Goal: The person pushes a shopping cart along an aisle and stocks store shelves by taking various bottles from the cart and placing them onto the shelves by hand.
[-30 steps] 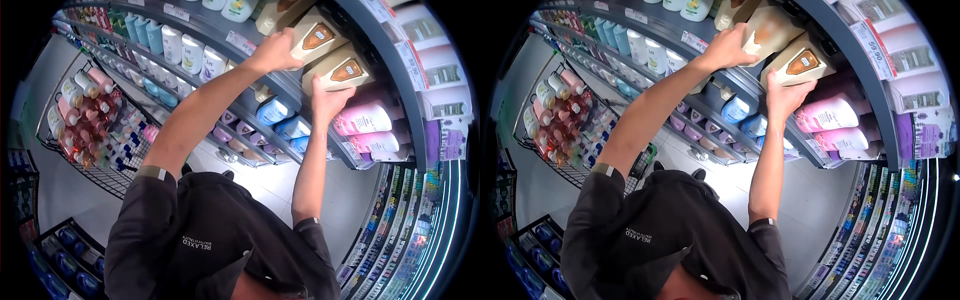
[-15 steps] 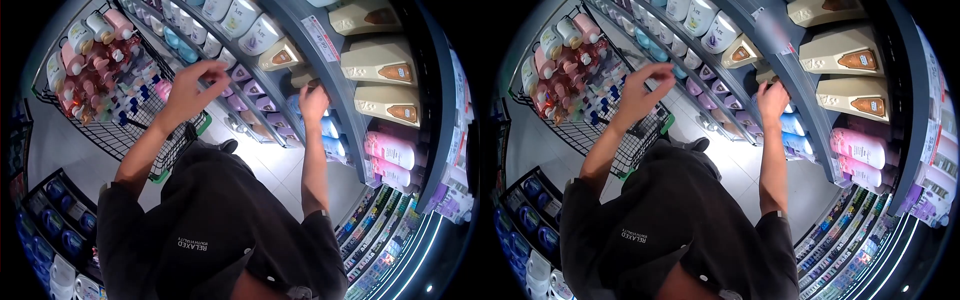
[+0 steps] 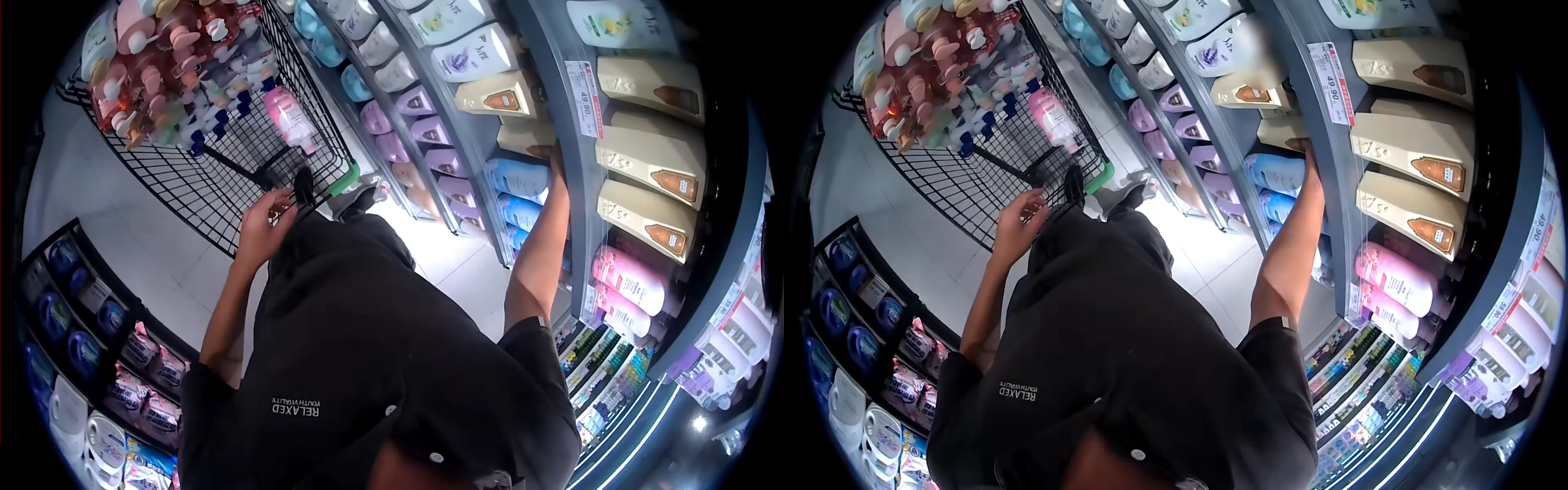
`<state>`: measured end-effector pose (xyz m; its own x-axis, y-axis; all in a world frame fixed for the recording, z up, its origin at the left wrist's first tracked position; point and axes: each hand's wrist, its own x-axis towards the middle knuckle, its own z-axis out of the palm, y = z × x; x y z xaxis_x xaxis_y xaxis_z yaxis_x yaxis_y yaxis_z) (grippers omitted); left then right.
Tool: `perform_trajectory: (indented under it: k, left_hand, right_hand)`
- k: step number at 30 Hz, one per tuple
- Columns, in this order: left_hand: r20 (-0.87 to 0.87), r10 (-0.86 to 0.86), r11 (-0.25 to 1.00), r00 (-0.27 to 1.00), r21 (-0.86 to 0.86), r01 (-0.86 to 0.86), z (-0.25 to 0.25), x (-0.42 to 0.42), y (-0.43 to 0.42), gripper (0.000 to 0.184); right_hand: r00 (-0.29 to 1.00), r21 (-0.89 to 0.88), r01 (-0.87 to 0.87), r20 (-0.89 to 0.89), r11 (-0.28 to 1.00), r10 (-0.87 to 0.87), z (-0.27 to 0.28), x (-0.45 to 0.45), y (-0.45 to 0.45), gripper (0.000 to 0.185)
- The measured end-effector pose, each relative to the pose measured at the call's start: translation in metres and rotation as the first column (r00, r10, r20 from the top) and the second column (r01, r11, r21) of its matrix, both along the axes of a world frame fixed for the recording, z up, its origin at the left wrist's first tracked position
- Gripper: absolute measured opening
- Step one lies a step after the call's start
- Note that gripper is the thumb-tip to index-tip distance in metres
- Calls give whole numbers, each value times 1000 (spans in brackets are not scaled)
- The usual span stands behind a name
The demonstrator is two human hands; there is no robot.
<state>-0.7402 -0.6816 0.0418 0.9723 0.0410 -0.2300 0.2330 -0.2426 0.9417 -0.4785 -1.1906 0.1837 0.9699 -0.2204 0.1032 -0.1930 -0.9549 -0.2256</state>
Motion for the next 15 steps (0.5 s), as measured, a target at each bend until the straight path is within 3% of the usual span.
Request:
perform_trajectory:
  k: [3,6,11,13,15]
  left_hand:
    - [-34,16,999,999,30,-15,-8,-1,-6,39]
    - [-18,-89,988,996,128,91,1,9,-16,43]
    - [-21,-183,967,983,177,183,2,15,-24,53]
    - [5,-202,958,979,211,197,-2,15,-26,57]
    - [20,-211,951,977,236,200,4,15,-32,58]
  right_hand:
    - [1000,58,4,30,998,-6,2,3,1,32]
    - [997,143,25,62,989,-34,2,0,-2,32]
    - [997,300,69,-42,952,-59,-5,-12,-2,34]
    - [998,174,62,8,983,-64,21,-28,31,33]
    - [999,178,46,-11,983,-44,24,-31,32,31]
